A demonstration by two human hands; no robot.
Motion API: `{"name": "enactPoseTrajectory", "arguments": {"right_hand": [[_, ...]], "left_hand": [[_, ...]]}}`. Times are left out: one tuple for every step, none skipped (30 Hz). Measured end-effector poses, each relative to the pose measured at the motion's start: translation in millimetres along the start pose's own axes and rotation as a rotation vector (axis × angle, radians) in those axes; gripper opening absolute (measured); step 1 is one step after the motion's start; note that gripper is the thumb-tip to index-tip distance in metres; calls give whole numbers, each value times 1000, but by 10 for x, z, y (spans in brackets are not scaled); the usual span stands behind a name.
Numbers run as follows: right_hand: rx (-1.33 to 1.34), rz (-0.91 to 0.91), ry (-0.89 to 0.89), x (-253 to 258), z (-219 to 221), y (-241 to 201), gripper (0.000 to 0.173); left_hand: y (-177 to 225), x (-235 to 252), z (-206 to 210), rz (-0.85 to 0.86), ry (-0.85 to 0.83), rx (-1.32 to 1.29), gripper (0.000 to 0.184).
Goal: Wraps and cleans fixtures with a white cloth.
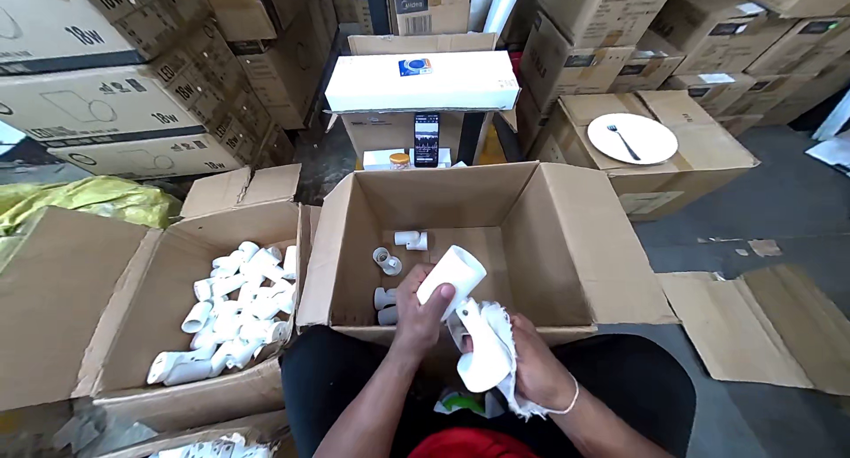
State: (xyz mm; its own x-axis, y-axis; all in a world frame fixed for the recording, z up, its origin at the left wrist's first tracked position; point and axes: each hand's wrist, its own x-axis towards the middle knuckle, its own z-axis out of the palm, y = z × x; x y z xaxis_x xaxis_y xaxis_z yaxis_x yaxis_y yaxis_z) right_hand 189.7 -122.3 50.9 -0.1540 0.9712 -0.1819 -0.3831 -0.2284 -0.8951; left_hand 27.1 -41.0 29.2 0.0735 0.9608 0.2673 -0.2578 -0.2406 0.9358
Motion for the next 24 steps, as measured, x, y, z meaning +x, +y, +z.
{"name": "enactPoseTrajectory", "arguments": {"right_hand": [[-23, 37, -64, 2, -43, -38, 29], [-62, 70, -174, -2, -91, -84, 27], [-87, 91, -268, -10, -109, -121, 26], [-113, 96, -270, -16, -97, -137, 25], [-160, 93, -193, -5, -74, -147, 26], [-239, 85, -85, 45, -49, -169, 31], [-338, 71, -12, 133, -51, -203, 36], [-488, 54, 32, 242, -75, -259, 37], [-661, 36, 58, 382, -117, -337, 35], [-758, 12, 83, 553, -167, -421, 34], [-740, -21, 133, 730, -211, -497, 35], [-600, -60, 214, 904, -250, -547, 37], [-382, -101, 314, 1077, -277, -556, 40], [-158, -123, 415, 1222, -260, -549, 40], [-1, -119, 506, 1325, -206, -531, 40], [85, -83, 551, 1383, -138, -513, 42], [111, -28, 551, 1423, -86, -481, 44], [83, 38, 520, 1468, -76, -422, 44], [-13, 100, 461, 1529, -141, -331, 44], [-190, 148, 415, 1586, -245, -219, 45], [-438, 205, 377, 1608, -374, -77, 44], [-721, 300, 283, 1563, -474, 24, 42], [-941, 401, 124, 1470, -516, 76, 43], [-1054, 432, -27, 1330, -504, 104, 46]], "left_hand": [[-10, -7, -8, -16, -12, -14, 63], [-25, -5, -24, -47, -15, -58, 61], [-42, -2, -42, -72, -18, -92, 59], [-52, -8, -44, -81, -20, -100, 59], [-48, -12, -33, -78, -24, -75, 61], [-34, 2, -16, -95, -23, -35, 64], [-27, 33, -8, -151, -4, -10, 63], [-42, 76, -16, -230, 34, 0, 59], [-76, 137, -44, -302, 94, 24, 52], [-116, 211, -100, -345, 155, 94, 46], [-158, 270, -181, -355, 182, 224, 46], [-196, 300, -252, -338, 155, 405, 54], [-242, 294, -279, -303, 84, 577, 72], [-273, 246, -222, -247, -15, 690, 88], [-272, 170, -89, -219, -145, 718, 96], [-274, 93, 82, -208, -266, 677, 93], [-294, 34, 244, -192, -333, 600, 76], [-313, 6, 360, -185, -333, 544, 47], [-305, 28, 398, -205, -288, 494, 28], [-272, 98, 356, -254, -221, 467, 25], [-248, 197, 267, -314, -127, 466, 25], [-273, 333, 144, -361, -35, 501, 25], [-357, 488, -15, -387, 19, 576, 25], [-476, 633, -209, -410, 25, 685, 27]]}}
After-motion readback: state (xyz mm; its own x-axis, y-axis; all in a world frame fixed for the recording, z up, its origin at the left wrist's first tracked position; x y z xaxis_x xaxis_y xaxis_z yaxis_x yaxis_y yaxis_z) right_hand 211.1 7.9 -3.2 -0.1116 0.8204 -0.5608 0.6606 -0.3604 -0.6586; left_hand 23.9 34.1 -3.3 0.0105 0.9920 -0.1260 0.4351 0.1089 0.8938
